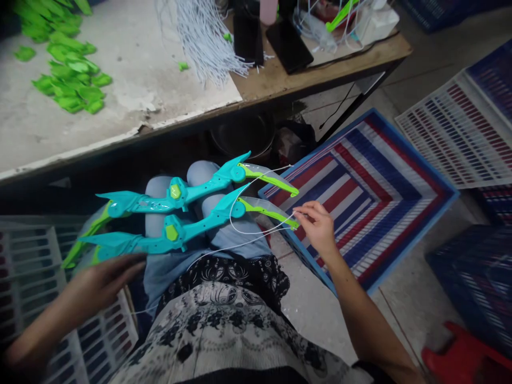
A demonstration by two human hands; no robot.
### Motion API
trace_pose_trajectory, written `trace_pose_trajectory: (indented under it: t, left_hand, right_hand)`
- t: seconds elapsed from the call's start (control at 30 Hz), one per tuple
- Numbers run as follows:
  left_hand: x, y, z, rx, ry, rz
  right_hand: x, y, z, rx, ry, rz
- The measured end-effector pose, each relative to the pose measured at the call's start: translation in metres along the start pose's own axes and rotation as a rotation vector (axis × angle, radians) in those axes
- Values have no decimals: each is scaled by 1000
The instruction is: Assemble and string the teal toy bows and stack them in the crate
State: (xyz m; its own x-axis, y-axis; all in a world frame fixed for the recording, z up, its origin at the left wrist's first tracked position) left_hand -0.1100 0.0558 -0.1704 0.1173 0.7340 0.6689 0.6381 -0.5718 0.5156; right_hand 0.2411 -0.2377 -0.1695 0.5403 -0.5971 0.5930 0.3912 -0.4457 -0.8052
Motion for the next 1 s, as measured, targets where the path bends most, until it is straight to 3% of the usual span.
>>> trace_pose_trajectory:
  t: [0.07, 0.17, 0.3, 0.37, 0.43, 0.5, 0.6, 0.7, 0.83, 0.9, 1.0]
  left_hand:
    - [12, 39, 33, -111, 127, 123]
    - [-7, 83, 66, -232, 119, 340]
    - [-52, 87, 63, -269, -96, 501]
    - [-63, 81, 52, -296, -203, 464]
    - [-60, 80, 50, -303, -229, 353]
    - [-45, 87, 64, -308, -173, 193]
    - [-23, 120, 102, -414, -29, 50]
    - [-25, 164, 143, -573, 25, 65]
    - [-57, 202, 184, -653, -175, -41]
    - [-76, 208, 201, -583, -327, -211]
    - [-106, 208, 219, -366, -560, -570]
  right_hand:
    - [7, -13, 10, 39, 25, 23]
    - [16, -16, 24, 28, 131, 103]
    - [14, -3, 33, -29, 174, 116]
    - [11, 3, 33, -40, 163, 94]
    - [10, 8, 29, -41, 178, 75]
    - [11, 10, 25, -26, 205, 39]
    - [12, 7, 22, 42, 229, -48]
    - [10, 0, 22, 130, 236, -142]
    - [6, -4, 23, 197, 229, -238]
    - [2, -7, 24, 242, 210, -273]
    - [-2, -9, 24, 284, 177, -290]
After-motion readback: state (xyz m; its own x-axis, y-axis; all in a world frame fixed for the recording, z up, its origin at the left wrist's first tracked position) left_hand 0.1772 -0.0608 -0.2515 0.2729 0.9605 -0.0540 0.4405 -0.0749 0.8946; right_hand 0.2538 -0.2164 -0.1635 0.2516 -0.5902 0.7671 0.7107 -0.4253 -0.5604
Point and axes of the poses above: each hand's wrist, its own z-axis towards the middle knuckle, its own x-axis out of the back of the hand, y = z × x, the point moved 8 cm from there along z, towards the middle knuckle, and after that the axes turned 9 degrees about -y, right-handed, at the moved point
